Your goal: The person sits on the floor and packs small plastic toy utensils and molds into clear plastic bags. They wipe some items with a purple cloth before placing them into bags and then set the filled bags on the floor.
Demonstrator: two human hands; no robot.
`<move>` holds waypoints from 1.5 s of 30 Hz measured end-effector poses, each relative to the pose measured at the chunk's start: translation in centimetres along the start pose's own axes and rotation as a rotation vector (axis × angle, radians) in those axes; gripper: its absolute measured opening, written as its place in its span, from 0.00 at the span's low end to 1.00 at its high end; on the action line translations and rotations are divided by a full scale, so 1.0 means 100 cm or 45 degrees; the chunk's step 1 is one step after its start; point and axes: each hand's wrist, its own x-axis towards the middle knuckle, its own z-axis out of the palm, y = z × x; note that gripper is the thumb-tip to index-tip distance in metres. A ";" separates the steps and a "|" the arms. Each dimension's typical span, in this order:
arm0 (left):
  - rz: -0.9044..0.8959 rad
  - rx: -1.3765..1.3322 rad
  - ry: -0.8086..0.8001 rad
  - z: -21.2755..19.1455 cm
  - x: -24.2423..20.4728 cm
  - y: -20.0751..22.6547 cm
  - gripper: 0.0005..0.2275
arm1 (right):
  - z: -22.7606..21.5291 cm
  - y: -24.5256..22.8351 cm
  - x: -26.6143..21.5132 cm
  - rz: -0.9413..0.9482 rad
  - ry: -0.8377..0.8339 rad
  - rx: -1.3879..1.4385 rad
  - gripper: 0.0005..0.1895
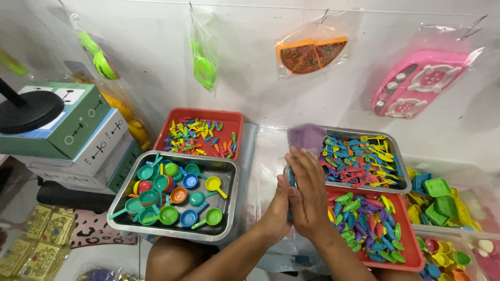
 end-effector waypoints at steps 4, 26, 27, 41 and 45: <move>0.059 0.153 -0.126 0.010 -0.008 0.014 0.44 | -0.002 -0.003 -0.001 -0.009 0.024 -0.042 0.28; 0.108 -0.050 -0.151 0.007 -0.005 0.010 0.45 | -0.001 -0.005 -0.006 0.022 0.118 -0.119 0.29; 0.111 -0.078 -0.149 0.007 -0.005 0.010 0.45 | -0.001 -0.006 -0.005 0.031 0.121 -0.134 0.29; 0.020 -0.399 0.168 0.010 0.001 0.015 0.22 | -0.045 -0.020 0.008 0.292 0.208 0.232 0.36; 0.045 -0.355 0.126 -0.005 0.007 0.019 0.18 | -0.064 -0.006 0.019 1.097 -0.007 0.481 0.41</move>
